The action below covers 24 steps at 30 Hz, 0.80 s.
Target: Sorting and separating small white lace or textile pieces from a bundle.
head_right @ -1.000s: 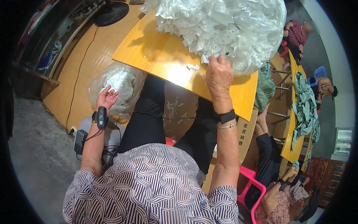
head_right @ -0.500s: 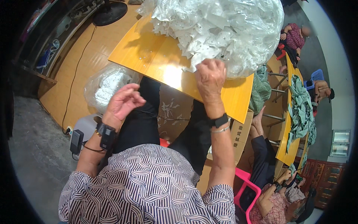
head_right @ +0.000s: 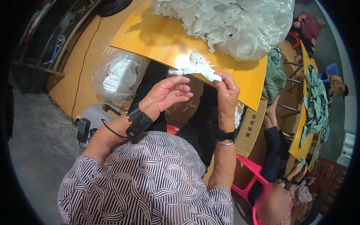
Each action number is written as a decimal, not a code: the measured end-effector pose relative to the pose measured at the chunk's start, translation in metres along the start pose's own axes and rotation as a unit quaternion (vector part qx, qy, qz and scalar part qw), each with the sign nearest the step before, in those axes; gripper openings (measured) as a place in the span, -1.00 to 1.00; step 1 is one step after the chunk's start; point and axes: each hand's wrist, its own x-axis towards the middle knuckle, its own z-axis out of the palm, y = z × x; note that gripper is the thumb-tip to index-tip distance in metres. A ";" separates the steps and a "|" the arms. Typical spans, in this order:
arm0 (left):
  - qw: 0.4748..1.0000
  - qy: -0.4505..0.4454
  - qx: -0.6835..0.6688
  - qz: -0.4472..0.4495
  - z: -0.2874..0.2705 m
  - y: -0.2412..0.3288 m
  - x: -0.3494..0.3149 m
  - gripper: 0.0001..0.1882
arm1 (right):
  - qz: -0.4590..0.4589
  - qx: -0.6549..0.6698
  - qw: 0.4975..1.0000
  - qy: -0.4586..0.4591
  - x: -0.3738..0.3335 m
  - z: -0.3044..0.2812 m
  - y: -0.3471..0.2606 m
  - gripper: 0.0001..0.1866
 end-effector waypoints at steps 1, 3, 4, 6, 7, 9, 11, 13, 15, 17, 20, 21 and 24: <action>1.000 -0.002 0.001 0.004 0.005 -0.001 0.002 -0.70 | 0.045 0.076 0.996 0.015 0.000 -0.002 0.003 -0.88; 1.000 -0.022 0.008 0.004 0.015 -0.007 0.003 -0.70 | 0.089 0.160 0.983 0.032 0.001 -0.003 0.004 -0.85; 0.999 -0.042 0.011 0.004 0.020 -0.011 0.004 -0.69 | 0.090 0.163 0.982 0.032 0.001 -0.004 0.002 -0.85; 0.999 -0.048 0.004 -0.010 0.027 -0.016 0.009 -0.66 | -0.013 0.005 1.000 0.007 0.002 -0.004 -0.005 -0.85; 0.998 -0.056 -0.002 -0.002 0.029 -0.017 0.010 -0.67 | -0.012 0.008 1.000 0.007 0.001 -0.002 -0.010 -0.85; 0.997 -0.080 -0.015 0.006 0.027 -0.019 0.015 -0.69 | -0.138 -0.160 0.977 -0.011 -0.004 0.003 -0.021 -0.83; 0.996 -0.076 -0.031 0.040 0.024 -0.021 0.020 -0.70 | -0.159 -0.199 0.967 -0.011 -0.012 0.009 -0.030 -0.83; 0.992 -0.024 -0.094 0.077 0.027 -0.017 0.016 -0.79 | -0.206 -0.253 0.945 0.001 -0.019 0.019 -0.029 -0.79; 0.990 -0.008 -0.104 0.099 0.021 -0.014 0.021 -0.82 | -0.207 -0.270 0.940 -0.009 -0.027 0.028 -0.028 -0.78; 0.982 -0.009 -0.140 0.129 0.013 -0.011 0.025 -0.87 | -0.219 -0.283 0.933 -0.026 -0.031 0.039 -0.031 -0.79; 0.974 0.008 -0.100 0.203 0.011 -0.003 0.024 -0.86 | -0.234 -0.303 0.922 -0.051 -0.035 0.051 -0.030 -0.78; 0.974 0.009 -0.099 0.203 0.007 0.001 0.024 -0.86 | -0.232 -0.312 0.919 -0.068 -0.036 0.054 -0.029 -0.79; 0.973 0.020 -0.074 0.218 -0.011 0.013 0.029 -0.89 | -0.209 -0.267 0.927 -0.160 -0.030 0.055 -0.029 -0.81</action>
